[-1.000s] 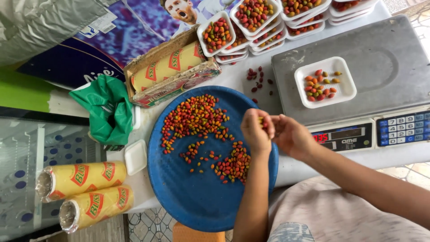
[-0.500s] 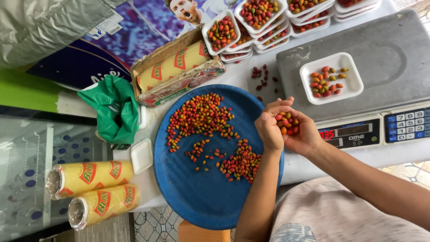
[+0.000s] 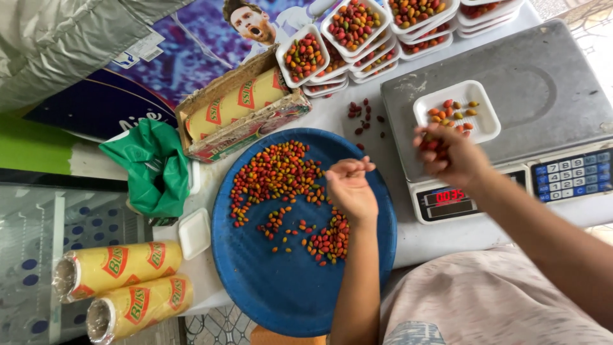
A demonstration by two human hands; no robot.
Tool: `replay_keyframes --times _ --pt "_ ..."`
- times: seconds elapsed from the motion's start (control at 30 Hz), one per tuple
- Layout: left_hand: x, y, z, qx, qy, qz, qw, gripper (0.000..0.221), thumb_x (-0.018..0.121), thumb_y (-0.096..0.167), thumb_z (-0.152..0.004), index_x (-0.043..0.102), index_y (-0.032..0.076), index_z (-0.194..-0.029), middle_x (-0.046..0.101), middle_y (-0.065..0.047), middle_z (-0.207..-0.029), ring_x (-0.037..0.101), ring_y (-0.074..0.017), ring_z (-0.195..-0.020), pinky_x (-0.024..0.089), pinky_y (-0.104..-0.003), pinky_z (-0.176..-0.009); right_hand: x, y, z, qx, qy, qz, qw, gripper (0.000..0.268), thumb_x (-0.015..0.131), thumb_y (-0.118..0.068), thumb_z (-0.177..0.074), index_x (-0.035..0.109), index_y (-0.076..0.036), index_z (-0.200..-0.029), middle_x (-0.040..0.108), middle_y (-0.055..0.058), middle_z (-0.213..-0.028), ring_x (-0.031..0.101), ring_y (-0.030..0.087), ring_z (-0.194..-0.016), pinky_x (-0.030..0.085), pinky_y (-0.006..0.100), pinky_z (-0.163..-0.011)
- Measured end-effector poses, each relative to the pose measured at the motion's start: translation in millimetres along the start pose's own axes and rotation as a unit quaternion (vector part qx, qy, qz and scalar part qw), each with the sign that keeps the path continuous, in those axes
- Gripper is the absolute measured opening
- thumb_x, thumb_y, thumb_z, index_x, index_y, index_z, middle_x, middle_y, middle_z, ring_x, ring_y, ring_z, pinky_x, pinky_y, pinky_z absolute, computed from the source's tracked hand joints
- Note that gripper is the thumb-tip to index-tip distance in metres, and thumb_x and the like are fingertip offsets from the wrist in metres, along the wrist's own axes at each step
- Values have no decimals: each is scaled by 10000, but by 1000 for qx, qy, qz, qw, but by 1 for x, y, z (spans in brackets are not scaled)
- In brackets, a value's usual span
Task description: The person scoops small colorful fruits from a blue tray into white containers placed on a digital scale. They adjust the amount by hand to reach a target weight, then move the filled container aside and repeat the process with a new container.
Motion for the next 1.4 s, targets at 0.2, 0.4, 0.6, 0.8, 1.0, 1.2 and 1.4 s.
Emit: replay_keyframes --times 0.2,0.4,0.6,0.8,1.0,1.2,1.4 --pt "3 18 3 -33 67 -43 996 460 431 367 -1078 671 60 -834 666 -90 -804 661 -266 -667 604 -431 -811 -45 -93 -36 -99 82 324 937 203 552 -153 -1094 705 -43 -1019 545 70 -677 427 117 -542 294 236 -449" --pt "6 13 7 -35 56 -38 997 464 411 365 -1091 648 65 -827 648 -98 -788 633 -252 -655 596 -420 -813 -39 -111 -34 -117 66 533 835 367 511 -336 -1138 782 -88 -1131 388 93 -534 314 186 -452 228 309 -438" --pt "8 12 7 -35 59 -40 997 464 420 355 -1086 653 67 -807 643 -91 -761 617 -240 -625 597 -413 -790 -30 -127 -16 -104 85 429 893 354 438 -339 -1173 687 -90 -1208 738 37 -1136 331 75 -492 275 202 -412" --pt "7 9 7 -42 68 -44 996 437 438 343 -1084 635 75 -800 632 -87 -742 611 -235 -616 601 -397 -778 -63 -151 -32 -193 99 391 894 186 579 -173 -1159 696 -28 -1152 654 89 -873 390 63 -494 247 209 -414" --pt "13 5 6 -49 68 -59 995 416 463 340 -1069 632 83 -790 619 -68 -727 597 -221 -594 588 -389 -764 -52 -140 -31 -194 78 641 739 163 666 -181 -1063 794 -89 -1105 742 88 -869 472 179 -525 343 344 -449" --pt "12 8 5 -53 68 -69 994 387 463 330 -1068 623 94 -806 599 -58 -701 576 -201 -588 577 -375 -728 -113 -145 -52 -94 155 -135 974 243 631 -234 -1002 717 -14 -947 644 81 -797 716 163 -712 661 171 -643" --pt "10 3 6 -65 83 -69 992 370 484 331 -1052 629 99 -803 606 -45 -689 576 -185 -579 571 -371 -726 -101 -140 -49 -72 179 214 958 275 510 -204 -1100 713 -52 -995 721 67 -956 700 133 -859 624 188 -765"
Point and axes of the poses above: each hand's wrist, its own z-axis away from the middle knuckle, its own x-axis out of the palm, y = z × x, the point moved 7 cm from there along -z, towards the middle knuckle
